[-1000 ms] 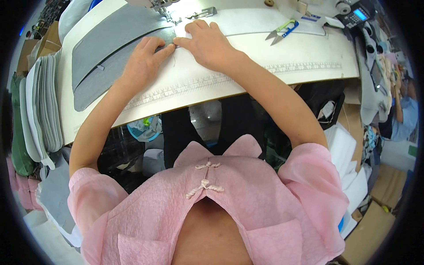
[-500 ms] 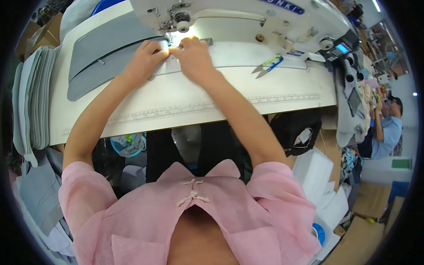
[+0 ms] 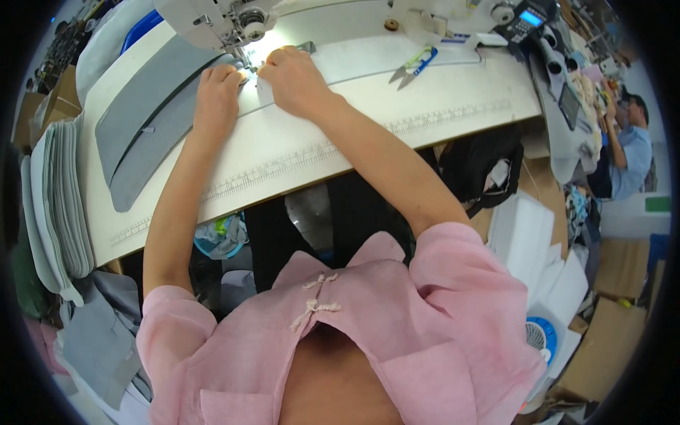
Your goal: Sewing fabric panels and zippers to assemble laptop sleeves at an industrial sewing machine.
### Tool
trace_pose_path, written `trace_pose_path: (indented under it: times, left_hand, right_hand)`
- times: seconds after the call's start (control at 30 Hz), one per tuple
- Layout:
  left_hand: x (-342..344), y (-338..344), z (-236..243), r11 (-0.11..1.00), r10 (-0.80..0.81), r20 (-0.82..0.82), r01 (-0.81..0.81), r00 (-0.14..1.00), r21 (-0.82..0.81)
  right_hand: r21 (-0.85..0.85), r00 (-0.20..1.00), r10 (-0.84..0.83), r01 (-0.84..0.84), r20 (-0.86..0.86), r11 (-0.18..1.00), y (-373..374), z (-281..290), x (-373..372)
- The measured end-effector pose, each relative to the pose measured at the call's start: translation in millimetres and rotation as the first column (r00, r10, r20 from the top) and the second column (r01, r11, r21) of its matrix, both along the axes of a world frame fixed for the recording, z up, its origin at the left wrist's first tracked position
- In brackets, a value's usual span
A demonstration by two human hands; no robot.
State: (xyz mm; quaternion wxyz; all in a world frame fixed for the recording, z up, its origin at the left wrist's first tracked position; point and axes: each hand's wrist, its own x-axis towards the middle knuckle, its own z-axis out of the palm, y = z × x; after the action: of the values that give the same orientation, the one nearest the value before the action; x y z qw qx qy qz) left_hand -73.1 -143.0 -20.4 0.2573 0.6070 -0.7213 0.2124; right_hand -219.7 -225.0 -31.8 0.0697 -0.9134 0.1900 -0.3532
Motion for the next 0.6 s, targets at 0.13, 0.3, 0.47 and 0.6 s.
trace_pose_path:
  times: [0.13, 0.3, 0.47, 0.6]
  left_hand:
    - [-3.9, 1.3, -5.8, 0.996, 0.078, -0.010, -0.078, 0.997, -0.043]
    - [-8.9, -1.7, -4.3, 0.991, 0.122, 0.043, -0.120, 0.992, -0.051]
    - [-17.0, -0.1, 3.1, 0.981, 0.174, 0.147, -0.185, 0.974, 0.064]
    - [3.1, 1.9, 28.4, 0.947, -0.058, 0.157, 0.004, 0.986, 0.322]
  right_hand:
    - [-0.012, 0.998, -0.008, 0.009, 0.063, 1.000, 1.2, -2.6, 4.1]
    - [0.021, 0.998, -0.002, 0.001, 0.058, 1.000, -2.3, -2.5, 3.8]
    - [0.008, 0.997, 0.011, -0.012, 0.072, 1.000, -2.8, -3.9, 2.6]
    - [0.046, 0.999, 0.013, -0.015, 0.033, 0.999, -3.9, -5.5, -0.9]
